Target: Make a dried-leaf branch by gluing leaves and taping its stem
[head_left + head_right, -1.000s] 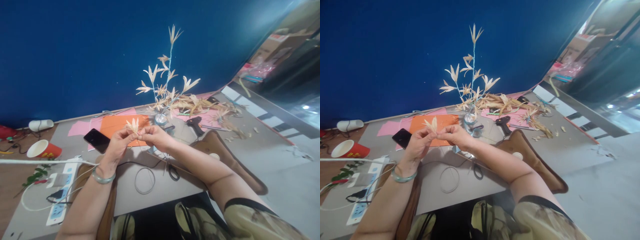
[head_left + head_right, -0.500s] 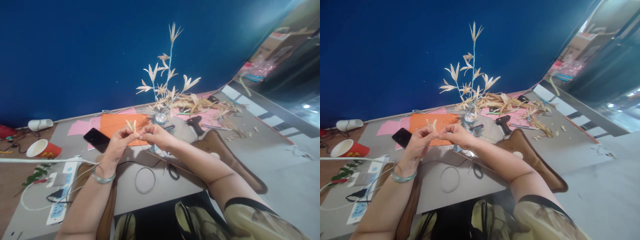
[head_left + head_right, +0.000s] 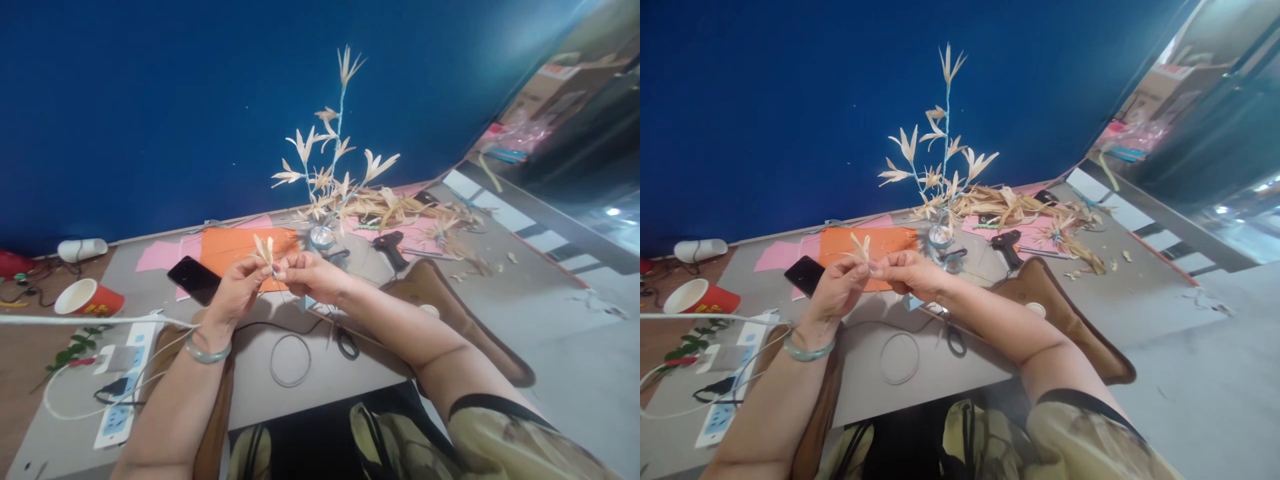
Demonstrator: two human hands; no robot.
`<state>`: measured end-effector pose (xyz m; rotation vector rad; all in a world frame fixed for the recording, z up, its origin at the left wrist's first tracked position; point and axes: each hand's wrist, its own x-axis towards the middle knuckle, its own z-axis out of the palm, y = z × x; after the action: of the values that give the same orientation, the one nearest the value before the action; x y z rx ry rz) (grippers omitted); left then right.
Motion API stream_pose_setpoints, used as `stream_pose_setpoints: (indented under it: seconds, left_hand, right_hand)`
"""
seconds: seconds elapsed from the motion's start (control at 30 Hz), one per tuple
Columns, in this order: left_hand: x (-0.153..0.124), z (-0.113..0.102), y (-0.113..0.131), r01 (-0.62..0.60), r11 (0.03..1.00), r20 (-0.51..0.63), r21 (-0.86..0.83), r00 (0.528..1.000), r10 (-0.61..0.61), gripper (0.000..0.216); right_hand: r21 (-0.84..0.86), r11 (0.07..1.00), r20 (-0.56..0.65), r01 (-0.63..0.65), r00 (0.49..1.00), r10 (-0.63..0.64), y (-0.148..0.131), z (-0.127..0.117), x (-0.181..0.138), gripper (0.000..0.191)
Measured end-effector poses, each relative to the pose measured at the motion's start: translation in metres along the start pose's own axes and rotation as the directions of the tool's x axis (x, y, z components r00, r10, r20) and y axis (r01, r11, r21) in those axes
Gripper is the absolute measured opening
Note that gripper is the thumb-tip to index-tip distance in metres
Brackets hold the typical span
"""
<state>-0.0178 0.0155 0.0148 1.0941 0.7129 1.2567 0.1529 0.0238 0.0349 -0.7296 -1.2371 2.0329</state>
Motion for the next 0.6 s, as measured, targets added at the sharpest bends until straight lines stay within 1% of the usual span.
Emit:
stream_pose_setpoints:
  seconds: [0.1, 0.17, 0.27, 0.33, 0.43, 0.5, 0.53, 0.6]
  left_hand:
    - [0.0008, 0.0013, 0.0004, -0.042, 0.997, -0.033, 0.071, 0.998, 0.044, 0.015]
    - [0.0012, 0.0014, 0.0007, -0.059, 0.989, -0.060, 0.134, 0.996, 0.068, 0.017]
    - [0.0020, 0.0015, -0.0002, -0.077, 0.969, -0.108, 0.235, 0.989, 0.104, 0.022]
    - [0.0021, 0.0026, -0.0022, -0.075, 0.963, -0.136, 0.259, 0.984, 0.114, 0.023]
    - [0.0012, 0.0059, -0.0055, -0.049, 0.972, -0.197, 0.231, 0.976, 0.096, 0.024]
    - [0.0000, 0.0083, -0.0064, -0.045, 0.980, -0.228, 0.196, 0.969, 0.091, 0.024]
    - [-0.0006, 0.0092, -0.0062, -0.043, 0.984, -0.224, 0.175, 0.971, 0.082, 0.023]
    - [-0.0014, 0.0098, -0.0047, -0.016, 0.992, -0.161, 0.126, 0.986, 0.037, 0.022]
  right_hand:
    - [-0.153, 0.987, -0.145, 0.048, 0.987, -0.071, 0.0021, -0.0027, 0.0021, 0.036]
    - [-0.292, 0.953, -0.208, 0.084, 0.967, -0.148, 0.0019, -0.0038, 0.0022, 0.033]
    - [-0.449, 0.881, -0.219, 0.148, 0.938, -0.269, 0.0013, -0.0042, 0.0017, 0.028]
    - [-0.500, 0.850, -0.217, 0.164, 0.927, -0.307, 0.0018, -0.0040, 0.0017, 0.027]
    - [-0.511, 0.842, -0.221, 0.171, 0.921, -0.320, 0.0034, -0.0039, 0.0019, 0.025]
    - [-0.472, 0.865, -0.218, 0.170, 0.928, -0.301, 0.0036, -0.0036, 0.0013, 0.026]
    - [-0.434, 0.887, -0.217, 0.158, 0.937, -0.273, 0.0032, -0.0033, 0.0008, 0.027]
    - [-0.326, 0.938, -0.207, 0.118, 0.959, -0.193, 0.0016, -0.0024, -0.0006, 0.031]
